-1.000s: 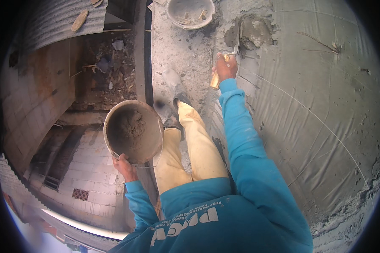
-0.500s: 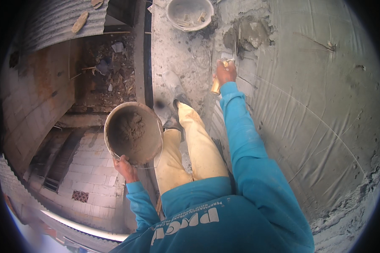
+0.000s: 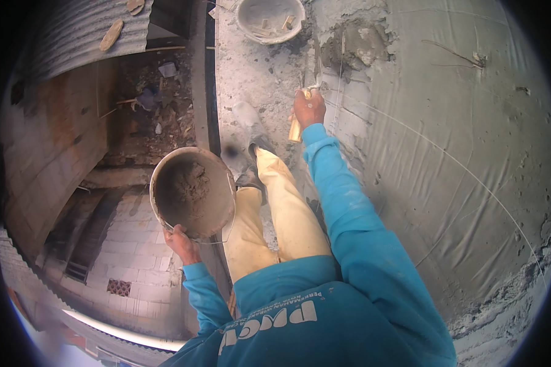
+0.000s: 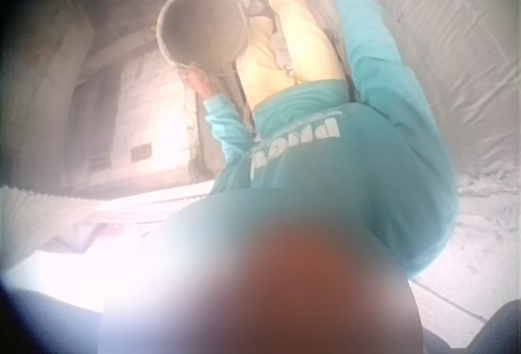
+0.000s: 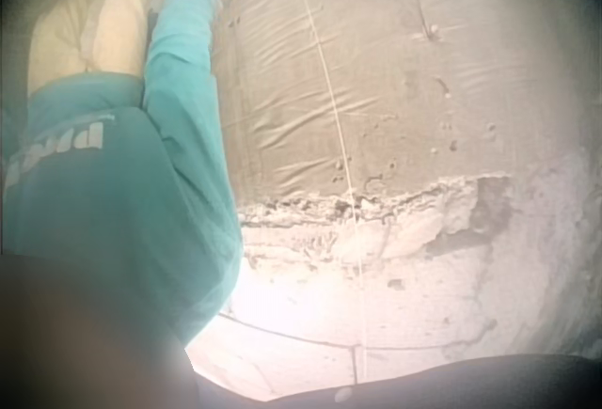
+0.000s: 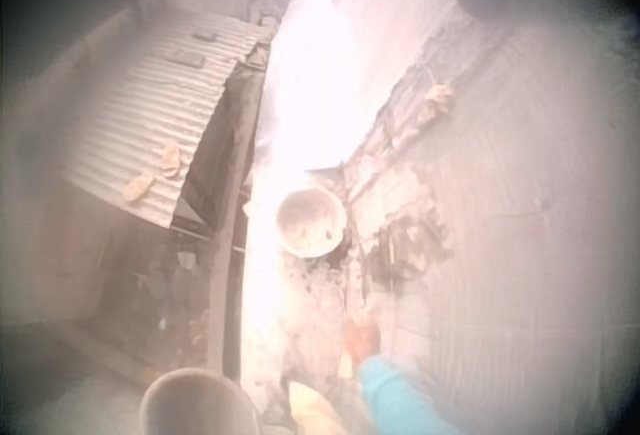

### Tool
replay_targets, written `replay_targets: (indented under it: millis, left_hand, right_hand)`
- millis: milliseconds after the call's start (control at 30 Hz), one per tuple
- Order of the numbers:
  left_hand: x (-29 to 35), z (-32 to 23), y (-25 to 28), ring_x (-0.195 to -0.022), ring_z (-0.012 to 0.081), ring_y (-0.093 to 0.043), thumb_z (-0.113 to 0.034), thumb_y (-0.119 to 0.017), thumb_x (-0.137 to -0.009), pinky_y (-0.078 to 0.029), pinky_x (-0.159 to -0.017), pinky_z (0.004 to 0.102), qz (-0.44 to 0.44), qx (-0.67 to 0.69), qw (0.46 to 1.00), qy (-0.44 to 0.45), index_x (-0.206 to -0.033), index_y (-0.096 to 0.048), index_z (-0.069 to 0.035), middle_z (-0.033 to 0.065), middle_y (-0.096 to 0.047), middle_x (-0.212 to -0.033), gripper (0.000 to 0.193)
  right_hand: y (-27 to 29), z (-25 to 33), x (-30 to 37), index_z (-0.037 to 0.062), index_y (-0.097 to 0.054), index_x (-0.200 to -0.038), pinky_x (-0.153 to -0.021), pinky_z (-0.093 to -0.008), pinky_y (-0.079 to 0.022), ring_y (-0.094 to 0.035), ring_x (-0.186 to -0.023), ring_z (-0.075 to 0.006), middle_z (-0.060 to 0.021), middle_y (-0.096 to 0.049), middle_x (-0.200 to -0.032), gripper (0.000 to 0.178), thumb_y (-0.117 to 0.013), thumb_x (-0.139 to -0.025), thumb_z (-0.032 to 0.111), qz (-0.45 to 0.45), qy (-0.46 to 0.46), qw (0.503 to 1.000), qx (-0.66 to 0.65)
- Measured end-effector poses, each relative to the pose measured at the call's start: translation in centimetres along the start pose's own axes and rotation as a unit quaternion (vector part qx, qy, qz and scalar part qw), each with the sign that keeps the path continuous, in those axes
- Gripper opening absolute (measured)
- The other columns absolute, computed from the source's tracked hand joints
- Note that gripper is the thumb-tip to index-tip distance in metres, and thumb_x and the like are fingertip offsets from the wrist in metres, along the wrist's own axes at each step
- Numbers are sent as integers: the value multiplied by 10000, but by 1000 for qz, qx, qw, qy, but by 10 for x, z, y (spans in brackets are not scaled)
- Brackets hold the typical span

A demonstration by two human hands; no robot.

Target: The person scoops cement from a bucket with a trowel and applies it to a vertical wall surface, smoothing the material with the trowel. They repeat this process across a section of the wall, occasionally moving the bucket and adjusting their position.

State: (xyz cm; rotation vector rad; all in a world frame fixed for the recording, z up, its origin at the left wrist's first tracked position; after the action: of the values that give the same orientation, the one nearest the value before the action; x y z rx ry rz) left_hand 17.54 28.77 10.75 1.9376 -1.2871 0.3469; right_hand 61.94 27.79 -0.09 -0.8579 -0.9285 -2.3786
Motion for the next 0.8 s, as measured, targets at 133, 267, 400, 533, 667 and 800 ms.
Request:
replay_targets:
  millis: [133, 267, 400, 533, 667, 800]
  left_hand:
    - [-1, 0, -1, -632, 95, -403, 69, -523, -717, -352, -570, 238, -2, -9, 1000, -7, -949, -527, 6, -14, -462, -738, 240]
    - [0, 0, 0, -638, 93, -408, 73, -512, -718, -361, -576, 238, 5, 5, 1000, -9, -1036, -560, 21, -11, -477, -751, 325]
    - [-1, 2, 3, -634, 83, -406, 84, -505, -707, -360, -573, 227, -3, -23, 1000, -9, -1114, -571, 22, -14, -479, -751, 417]
    - [-3, 3, 7, -681, 104, -449, 79, -500, -722, -390, -623, 239, 7, -46, 999, 2, -1096, -559, 23, 9, -515, -806, 383]
    - [-5, 0, 10, -708, 116, -470, 74, -494, -735, -407, -651, 250, 22, -38, 999, 3, -1093, -553, 24, 25, -536, -838, 366]
    - [-2, -8, 7, -696, 105, -466, 81, -489, -726, -397, -634, 241, 22, -43, 998, -28, -1101, -563, 18, 16, -536, -828, 388]
  right_hand:
    - [-9, -25, -14, -39, -556, -981, -472, -368, -549, -632, -566, -207, -129, -617, -768, 315, -609, -881, 255, 68, -118, 989, -63]
    - [-19, -41, -33, -27, -558, -976, -469, -360, -537, -624, -560, -204, -109, -616, -754, 301, -605, -874, 252, 70, -83, 993, 37]
    - [-18, -37, -55, -25, -558, -993, -474, -366, -528, -611, -535, -212, -99, -610, -742, 301, -595, -865, 246, 70, -77, 994, 21]
    - [-5, -22, -60, -25, -581, -989, -495, -376, -529, -621, -547, -221, -136, -630, -762, 322, -594, -863, 272, 57, -64, 996, 32]
    - [5, -16, -49, -29, -596, -1013, -590, -405, -537, -661, -658, -260, -198, -655, -867, 388, -611, -856, 326, 49, -42, 991, 115]
    - [5, -19, -39, -5, -613, -1054, -767, -458, -523, -672, -863, -361, -245, -667, -943, 434, -631, -835, 368, -35, 54, 983, 170]
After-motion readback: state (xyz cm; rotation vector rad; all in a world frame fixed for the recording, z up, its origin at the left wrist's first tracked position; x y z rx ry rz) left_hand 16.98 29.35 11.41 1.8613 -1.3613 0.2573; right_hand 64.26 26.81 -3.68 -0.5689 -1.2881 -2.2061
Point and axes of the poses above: each hand's wrist, its own x-axis away from the middle knuckle, its own y-axis out of the back of the hand, z = x × y, the point moved 2 cm from there along -x, towards the middle knuckle
